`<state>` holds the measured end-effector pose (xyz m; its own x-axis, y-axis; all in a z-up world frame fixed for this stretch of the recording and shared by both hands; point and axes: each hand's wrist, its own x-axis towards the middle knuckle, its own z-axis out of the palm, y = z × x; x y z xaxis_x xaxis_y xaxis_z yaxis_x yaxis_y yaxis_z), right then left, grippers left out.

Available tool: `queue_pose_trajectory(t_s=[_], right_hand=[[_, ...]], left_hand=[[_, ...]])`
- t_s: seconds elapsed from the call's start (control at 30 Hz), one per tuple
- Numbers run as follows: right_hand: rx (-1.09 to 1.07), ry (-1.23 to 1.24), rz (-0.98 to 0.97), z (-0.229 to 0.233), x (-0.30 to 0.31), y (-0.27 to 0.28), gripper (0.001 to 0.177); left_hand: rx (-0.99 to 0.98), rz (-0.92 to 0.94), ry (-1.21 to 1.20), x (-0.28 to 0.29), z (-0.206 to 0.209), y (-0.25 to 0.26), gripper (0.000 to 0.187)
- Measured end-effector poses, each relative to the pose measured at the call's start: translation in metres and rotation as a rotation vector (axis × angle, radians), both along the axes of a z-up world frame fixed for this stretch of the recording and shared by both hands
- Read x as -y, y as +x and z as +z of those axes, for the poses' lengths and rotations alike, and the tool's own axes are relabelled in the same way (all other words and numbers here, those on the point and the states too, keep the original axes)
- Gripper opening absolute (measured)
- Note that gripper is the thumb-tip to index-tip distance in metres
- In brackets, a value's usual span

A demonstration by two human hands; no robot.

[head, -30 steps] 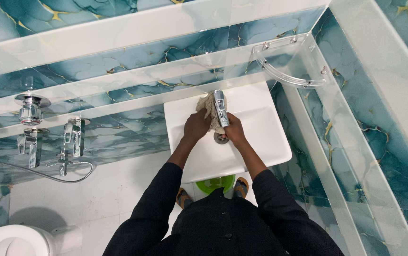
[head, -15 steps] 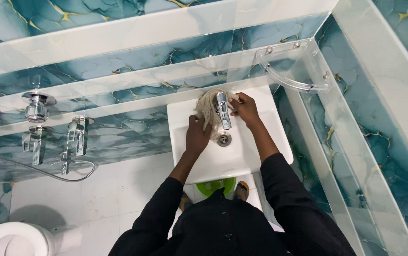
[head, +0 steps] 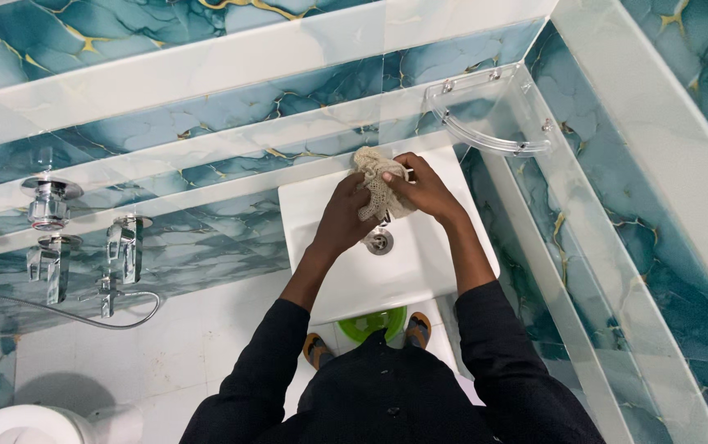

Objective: The person wipes the sink basin and the chrome faucets using a cloth, then rinses the cloth in a bucket.

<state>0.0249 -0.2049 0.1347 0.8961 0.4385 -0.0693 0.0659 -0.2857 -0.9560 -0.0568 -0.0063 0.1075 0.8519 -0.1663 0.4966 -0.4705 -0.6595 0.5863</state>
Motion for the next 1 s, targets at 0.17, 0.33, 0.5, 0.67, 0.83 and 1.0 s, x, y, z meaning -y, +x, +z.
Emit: queue_pose_trajectory(t_s=[0.17,0.33,0.5,0.67,0.83,1.0], right_hand=[[0.114,-0.226,-0.169,-0.029,-0.026,-0.004,0.051],[0.379,-0.132,-0.194,-0.052,-0.035,0.010,0.048],[0.288,-0.208,-0.216,-0.057,-0.042,0.034,0.036],[0.325,-0.130,-0.279,-0.051,-0.041,0.010,0.036],[0.366,-0.094,-0.238,-0.039,-0.031,-0.030,0.033],[0.333,-0.114,-0.238,-0.030,-0.032,-0.044,0.033]], left_hand=[[-0.286,0.034,-0.297,0.000,-0.009,0.003,0.061],[-0.113,0.019,-0.265,0.004,-0.028,0.027,0.071],[-0.184,0.047,-0.213,-0.003,-0.043,0.057,0.060],[-0.198,0.104,-0.246,-0.006,-0.032,0.048,0.053],[-0.208,0.057,-0.283,-0.005,-0.021,0.019,0.050],[-0.329,0.016,-0.328,-0.009,-0.022,0.011,0.053]])
